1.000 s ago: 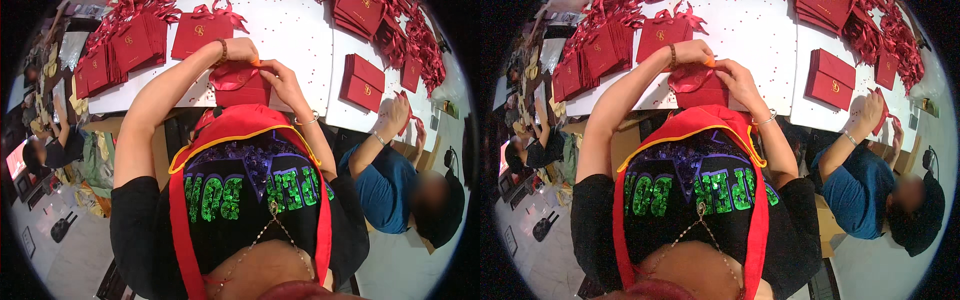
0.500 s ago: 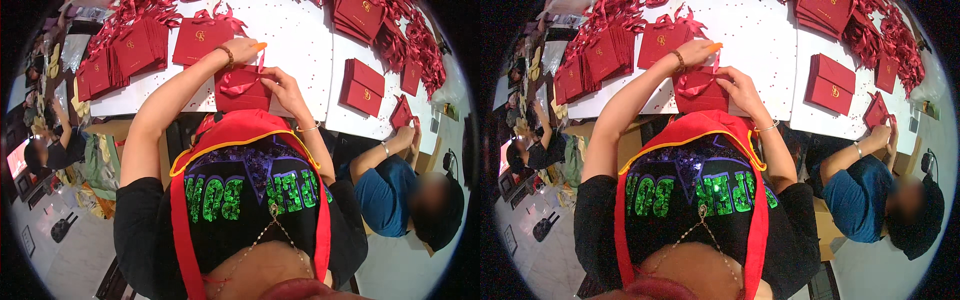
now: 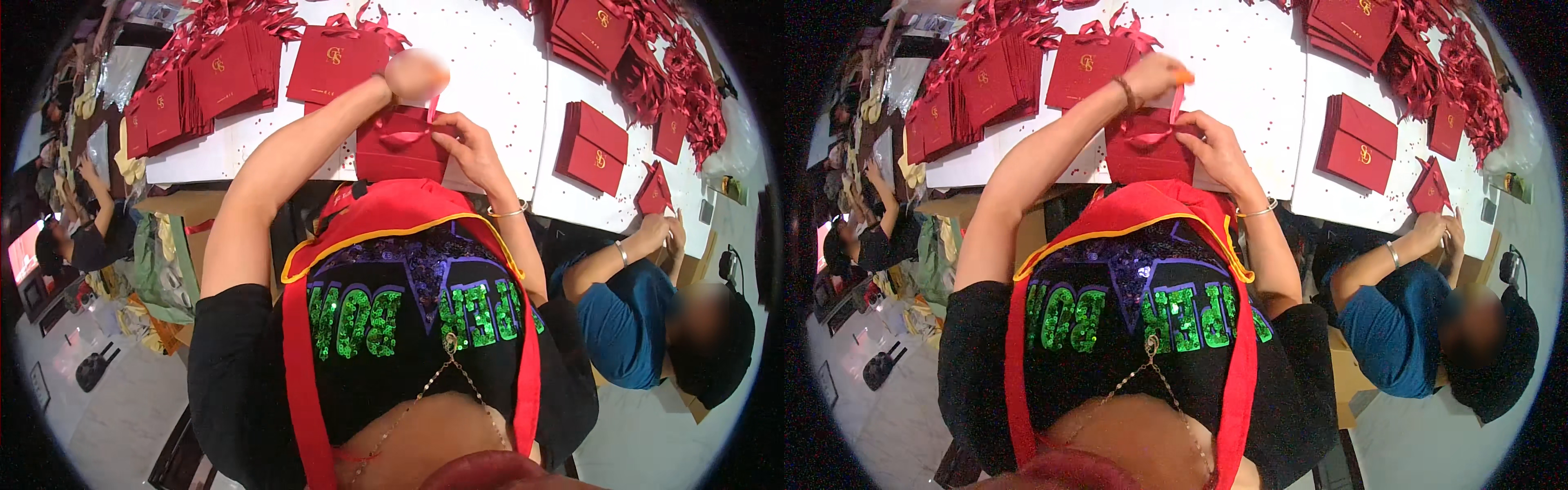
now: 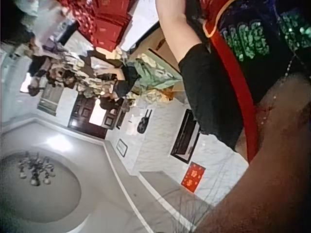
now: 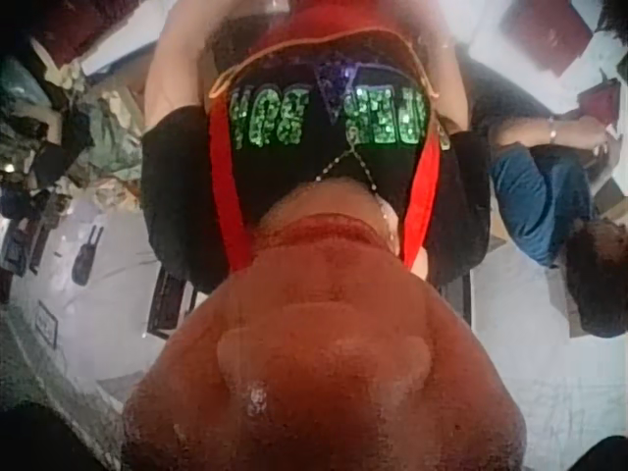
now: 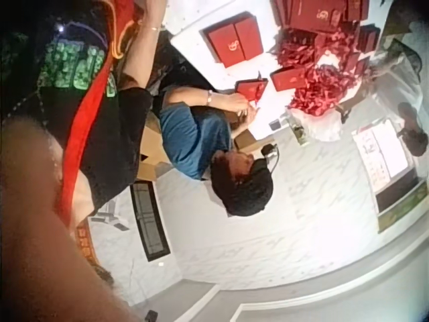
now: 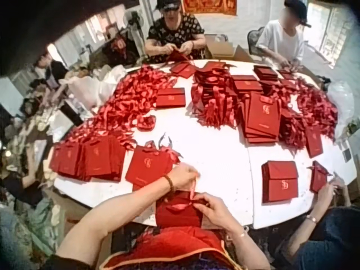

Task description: Threading red ribbons through small red paper gift bags at a work table.

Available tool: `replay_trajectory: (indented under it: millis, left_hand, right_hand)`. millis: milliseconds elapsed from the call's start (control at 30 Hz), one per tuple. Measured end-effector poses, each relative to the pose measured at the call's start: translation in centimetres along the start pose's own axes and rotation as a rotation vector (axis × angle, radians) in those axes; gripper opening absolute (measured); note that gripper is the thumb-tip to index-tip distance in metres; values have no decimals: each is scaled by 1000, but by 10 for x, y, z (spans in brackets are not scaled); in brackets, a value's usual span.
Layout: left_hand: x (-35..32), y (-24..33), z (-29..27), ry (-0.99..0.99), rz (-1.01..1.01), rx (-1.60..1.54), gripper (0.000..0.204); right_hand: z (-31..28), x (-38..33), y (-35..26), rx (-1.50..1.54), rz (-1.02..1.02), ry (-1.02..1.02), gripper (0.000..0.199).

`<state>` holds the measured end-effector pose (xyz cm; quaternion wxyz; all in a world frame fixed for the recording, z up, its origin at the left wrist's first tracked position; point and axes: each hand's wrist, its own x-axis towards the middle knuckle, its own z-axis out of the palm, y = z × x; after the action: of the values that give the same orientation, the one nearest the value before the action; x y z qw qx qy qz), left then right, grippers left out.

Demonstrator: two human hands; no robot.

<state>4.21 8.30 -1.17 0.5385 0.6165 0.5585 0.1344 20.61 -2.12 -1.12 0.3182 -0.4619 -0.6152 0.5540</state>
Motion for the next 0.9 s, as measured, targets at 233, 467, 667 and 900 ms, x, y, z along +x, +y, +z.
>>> replay_trajectory:
  millis: [233,467,667,900]
  left_hand:
    - [2,35,-31,-89,10,-870,48]
    - [-36,-12,17,-569,-42,-1224,49]
    - [-41,-2,15,133,103,-547,44]
    - [-4,1,-51,516,217,404,27]
  right_hand:
    - [-24,1,-6,388,88,-25,15]
    - [-30,21,12,949,-91,-5,23]
    - [-52,29,16,590,280,381,31]
    - [-52,-1,52,114,152,695,22]
